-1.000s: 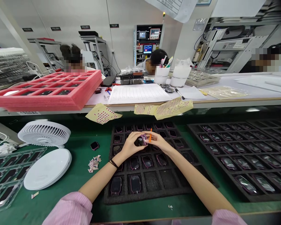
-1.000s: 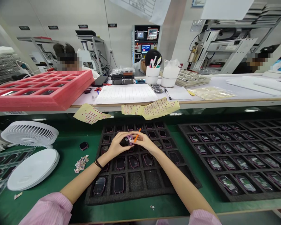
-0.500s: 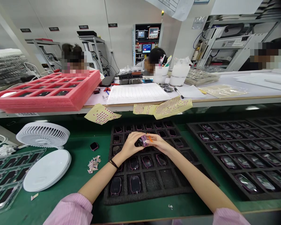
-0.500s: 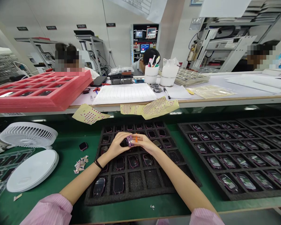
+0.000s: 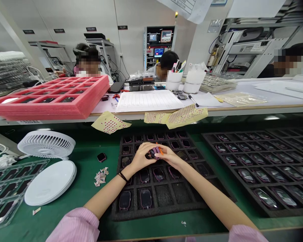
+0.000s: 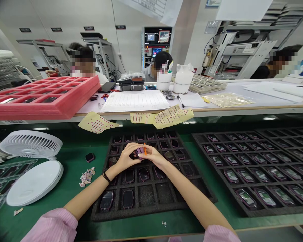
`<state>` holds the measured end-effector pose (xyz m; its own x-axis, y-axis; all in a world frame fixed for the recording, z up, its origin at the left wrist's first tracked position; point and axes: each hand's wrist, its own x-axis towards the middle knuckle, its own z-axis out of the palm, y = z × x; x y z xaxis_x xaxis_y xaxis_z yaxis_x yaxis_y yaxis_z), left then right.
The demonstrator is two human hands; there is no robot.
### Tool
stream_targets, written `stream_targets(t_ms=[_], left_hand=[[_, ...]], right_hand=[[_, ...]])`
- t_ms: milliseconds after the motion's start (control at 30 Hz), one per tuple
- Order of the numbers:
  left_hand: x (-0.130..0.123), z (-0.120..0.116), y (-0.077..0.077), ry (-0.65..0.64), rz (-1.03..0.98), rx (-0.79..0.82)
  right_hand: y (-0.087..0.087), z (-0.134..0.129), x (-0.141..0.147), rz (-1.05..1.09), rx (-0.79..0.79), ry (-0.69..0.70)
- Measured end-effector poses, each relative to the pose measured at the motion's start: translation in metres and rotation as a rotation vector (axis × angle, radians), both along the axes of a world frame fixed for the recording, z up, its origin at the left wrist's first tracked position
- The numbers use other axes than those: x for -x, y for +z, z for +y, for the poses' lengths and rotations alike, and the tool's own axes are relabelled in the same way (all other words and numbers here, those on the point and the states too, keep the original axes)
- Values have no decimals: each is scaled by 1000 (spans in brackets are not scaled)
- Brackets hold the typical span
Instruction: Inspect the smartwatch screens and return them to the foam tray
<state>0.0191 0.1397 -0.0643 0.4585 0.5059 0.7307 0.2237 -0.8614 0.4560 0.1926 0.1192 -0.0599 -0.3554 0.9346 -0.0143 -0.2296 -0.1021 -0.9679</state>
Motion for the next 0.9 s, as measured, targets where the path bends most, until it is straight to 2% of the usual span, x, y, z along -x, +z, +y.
stream_targets(t_ms=[67, 200, 300, 433, 700, 900], left_hand=[[1, 1, 0, 8, -4, 28], [4, 5, -2, 46, -9, 139], [4, 7, -4, 72, -3, 242], [3, 8, -6, 113, 7, 286], [3, 8, -8, 116, 6, 298], [3, 6, -9, 130, -7, 291]], right_hand=[[3, 2, -1, -50, -48, -70], [15, 4, -10, -72, -226, -315], [23, -1, -19, -81, -293, -422], [26, -7, -20, -102, -345, -450], [22, -7, -15, -105, -389, -450], [20, -10, -14, -216, -482, -471]])
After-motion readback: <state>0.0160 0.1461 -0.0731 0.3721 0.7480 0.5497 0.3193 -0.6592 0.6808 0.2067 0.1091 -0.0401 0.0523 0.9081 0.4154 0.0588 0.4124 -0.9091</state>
